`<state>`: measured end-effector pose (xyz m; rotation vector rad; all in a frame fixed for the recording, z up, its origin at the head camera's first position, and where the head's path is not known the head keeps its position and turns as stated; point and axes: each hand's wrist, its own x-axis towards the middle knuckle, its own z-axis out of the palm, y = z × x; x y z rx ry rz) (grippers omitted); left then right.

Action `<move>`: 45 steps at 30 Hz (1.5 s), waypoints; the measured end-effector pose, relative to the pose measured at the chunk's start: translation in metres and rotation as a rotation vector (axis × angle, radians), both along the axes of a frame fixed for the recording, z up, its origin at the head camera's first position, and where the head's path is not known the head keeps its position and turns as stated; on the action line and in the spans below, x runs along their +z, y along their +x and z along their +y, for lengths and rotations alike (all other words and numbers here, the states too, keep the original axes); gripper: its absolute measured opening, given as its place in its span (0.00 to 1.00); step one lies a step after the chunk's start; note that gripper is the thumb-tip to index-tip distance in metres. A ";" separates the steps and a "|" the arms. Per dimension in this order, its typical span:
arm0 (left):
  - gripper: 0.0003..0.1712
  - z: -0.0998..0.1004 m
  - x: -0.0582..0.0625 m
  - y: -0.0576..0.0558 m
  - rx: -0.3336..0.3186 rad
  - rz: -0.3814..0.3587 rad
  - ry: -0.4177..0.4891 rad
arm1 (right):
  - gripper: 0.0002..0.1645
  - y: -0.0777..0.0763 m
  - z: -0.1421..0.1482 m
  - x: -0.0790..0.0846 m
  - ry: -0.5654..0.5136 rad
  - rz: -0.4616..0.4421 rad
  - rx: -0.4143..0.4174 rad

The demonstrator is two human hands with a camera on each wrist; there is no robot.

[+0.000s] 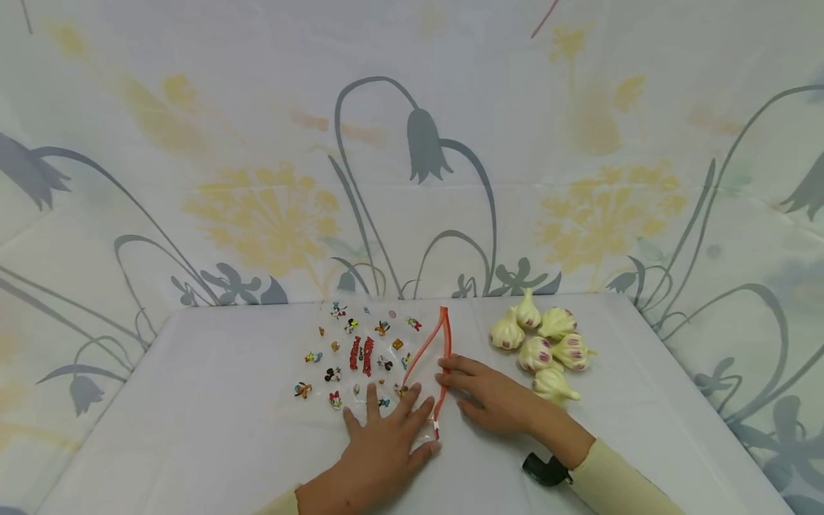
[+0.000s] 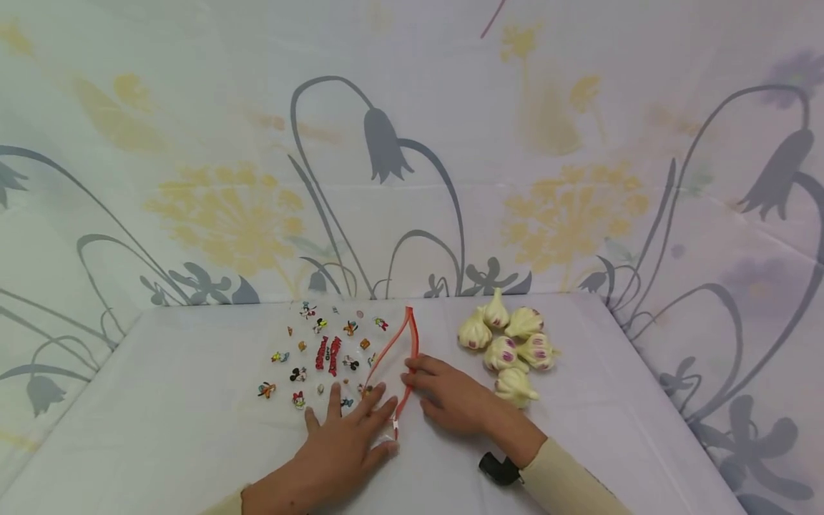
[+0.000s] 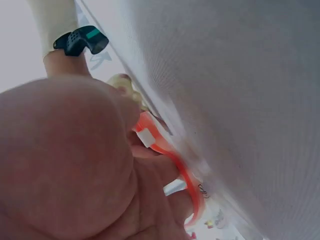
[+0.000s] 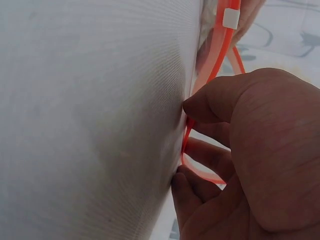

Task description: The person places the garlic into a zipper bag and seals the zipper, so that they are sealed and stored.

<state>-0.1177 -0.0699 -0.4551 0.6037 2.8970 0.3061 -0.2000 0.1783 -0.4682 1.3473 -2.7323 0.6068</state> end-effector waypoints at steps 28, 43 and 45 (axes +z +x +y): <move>0.38 -0.002 -0.001 -0.001 -0.001 -0.002 0.015 | 0.33 0.019 0.013 0.025 0.019 0.003 -0.126; 0.38 -0.003 0.002 -0.002 -0.007 0.005 0.022 | 0.30 0.032 0.035 0.046 -0.015 0.160 -0.327; 0.38 -0.003 0.002 -0.002 -0.007 0.013 0.026 | 0.30 0.031 0.039 0.051 -0.012 0.165 -0.343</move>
